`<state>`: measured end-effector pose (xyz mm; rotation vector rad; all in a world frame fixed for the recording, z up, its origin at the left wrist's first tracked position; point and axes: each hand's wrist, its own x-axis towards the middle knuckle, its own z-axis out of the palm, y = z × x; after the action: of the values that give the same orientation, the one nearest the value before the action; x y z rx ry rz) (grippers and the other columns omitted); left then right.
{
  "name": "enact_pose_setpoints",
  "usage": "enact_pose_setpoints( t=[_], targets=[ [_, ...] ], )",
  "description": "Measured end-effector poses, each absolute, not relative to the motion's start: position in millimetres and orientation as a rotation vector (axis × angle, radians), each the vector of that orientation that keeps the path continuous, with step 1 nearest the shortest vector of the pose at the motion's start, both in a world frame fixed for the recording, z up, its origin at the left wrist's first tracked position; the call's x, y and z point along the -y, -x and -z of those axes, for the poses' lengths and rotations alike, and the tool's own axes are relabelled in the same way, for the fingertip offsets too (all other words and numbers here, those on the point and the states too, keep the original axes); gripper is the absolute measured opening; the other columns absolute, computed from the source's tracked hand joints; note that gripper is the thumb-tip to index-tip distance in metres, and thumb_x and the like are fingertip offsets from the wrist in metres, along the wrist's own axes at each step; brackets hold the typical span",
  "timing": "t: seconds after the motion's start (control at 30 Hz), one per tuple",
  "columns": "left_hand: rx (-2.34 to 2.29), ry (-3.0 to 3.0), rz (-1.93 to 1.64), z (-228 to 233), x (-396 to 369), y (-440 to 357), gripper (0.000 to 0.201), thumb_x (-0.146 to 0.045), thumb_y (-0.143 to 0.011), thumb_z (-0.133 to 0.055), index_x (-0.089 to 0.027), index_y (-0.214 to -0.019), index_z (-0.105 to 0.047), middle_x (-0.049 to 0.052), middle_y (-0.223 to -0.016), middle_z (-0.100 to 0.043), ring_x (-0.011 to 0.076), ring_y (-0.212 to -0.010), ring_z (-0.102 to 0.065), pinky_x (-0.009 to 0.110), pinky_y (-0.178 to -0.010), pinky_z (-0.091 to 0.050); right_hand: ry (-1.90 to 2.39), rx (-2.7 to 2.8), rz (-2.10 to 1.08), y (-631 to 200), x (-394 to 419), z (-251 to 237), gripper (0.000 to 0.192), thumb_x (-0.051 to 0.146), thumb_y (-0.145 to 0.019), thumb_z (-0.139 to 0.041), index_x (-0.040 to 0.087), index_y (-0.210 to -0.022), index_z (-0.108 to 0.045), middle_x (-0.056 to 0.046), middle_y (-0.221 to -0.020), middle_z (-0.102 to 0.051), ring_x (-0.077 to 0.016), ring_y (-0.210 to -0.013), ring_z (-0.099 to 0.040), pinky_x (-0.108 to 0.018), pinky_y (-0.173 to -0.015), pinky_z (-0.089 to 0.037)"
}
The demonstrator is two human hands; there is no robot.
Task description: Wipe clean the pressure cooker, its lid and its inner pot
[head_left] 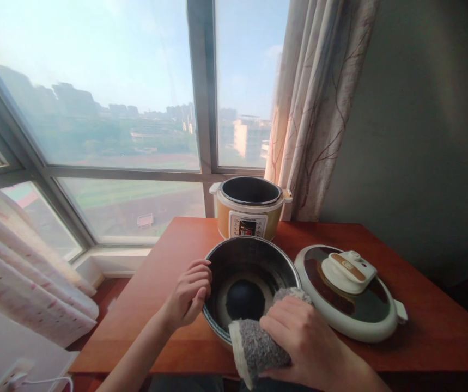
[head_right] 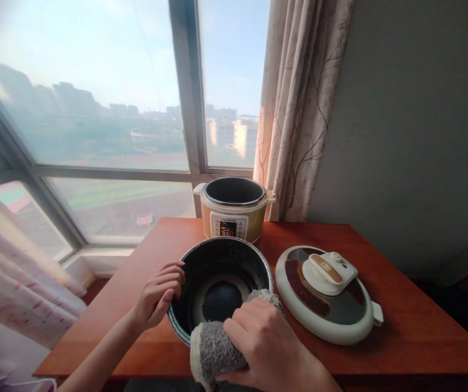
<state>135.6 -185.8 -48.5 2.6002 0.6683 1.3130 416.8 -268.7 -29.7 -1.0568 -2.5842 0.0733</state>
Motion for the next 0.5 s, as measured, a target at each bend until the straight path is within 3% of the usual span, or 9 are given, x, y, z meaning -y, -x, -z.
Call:
enact_pose_setpoints(
  t=[0.3, 0.5],
  targets=[
    [-0.905, -2.64, -1.27, 38, 211, -144, 0.03, -0.018, -0.096, -0.036, -0.019, -0.085, -0.063, 0.006, -0.08, -0.067, 0.0219, -0.101, -0.064, 0.044, -0.1, -0.048, 1.081, 2.456, 0.072, -407, 268, 41, 0.051, 0.072, -0.074, -0.063, 0.022, -0.081, -0.063, -0.003, -0.077, -0.065, -0.0209, -0.073, -0.056, -0.035, -0.068, -0.032],
    [-0.998, -2.794, -0.89, 23, 252, -162, 0.025, -0.014, -0.088, -0.044, -0.022, -0.099, -0.064, 0.004, -0.095, -0.07, 0.0218, -0.112, -0.061, 0.049, -0.116, -0.031, 1.142, 2.435, 0.127, -397, 268, 39, 0.049, 0.071, -0.072, -0.065, 0.022, -0.076, -0.059, -0.002, -0.075, -0.065, -0.021, -0.072, -0.056, -0.034, -0.067, -0.031]
  ],
)
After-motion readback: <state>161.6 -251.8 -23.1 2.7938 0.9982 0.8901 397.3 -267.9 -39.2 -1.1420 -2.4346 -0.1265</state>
